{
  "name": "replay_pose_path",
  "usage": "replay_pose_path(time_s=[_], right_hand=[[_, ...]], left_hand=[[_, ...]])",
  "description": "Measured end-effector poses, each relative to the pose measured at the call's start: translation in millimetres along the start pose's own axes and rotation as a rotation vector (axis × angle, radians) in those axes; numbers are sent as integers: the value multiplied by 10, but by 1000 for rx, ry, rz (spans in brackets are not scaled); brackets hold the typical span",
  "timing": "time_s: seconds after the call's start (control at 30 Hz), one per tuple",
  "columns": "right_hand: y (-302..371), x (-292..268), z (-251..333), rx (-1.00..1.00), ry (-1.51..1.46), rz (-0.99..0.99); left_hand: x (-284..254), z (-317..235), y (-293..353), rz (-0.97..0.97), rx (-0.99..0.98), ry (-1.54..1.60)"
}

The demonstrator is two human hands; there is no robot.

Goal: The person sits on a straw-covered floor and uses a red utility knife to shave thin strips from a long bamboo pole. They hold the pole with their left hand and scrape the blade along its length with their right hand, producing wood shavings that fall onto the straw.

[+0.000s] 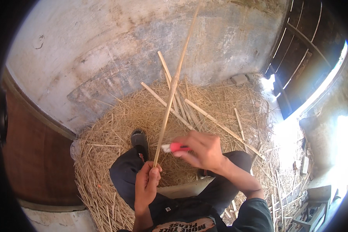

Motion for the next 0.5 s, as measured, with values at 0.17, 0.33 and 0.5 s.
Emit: replay_pose_path(time_s=[0.17,0.33,0.5], right_hand=[[15,113,162,-97,163,45],[31,135,218,-122,200,56],[51,134,250,-118,210,75]], left_hand=[[17,-131,-23,-2,3,29],[62,-166,-50,-24,18,-67],[106,-242,-66,-68,54,-213]])
Point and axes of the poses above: each hand's wrist, its own y-axis away from the middle knuckle, its own x-axis out of the palm, z = x × y, the point moved 2 cm from there along -y, towards the middle knuckle, and after that the axes turned 10 degrees about z, right-handed, at the moved point
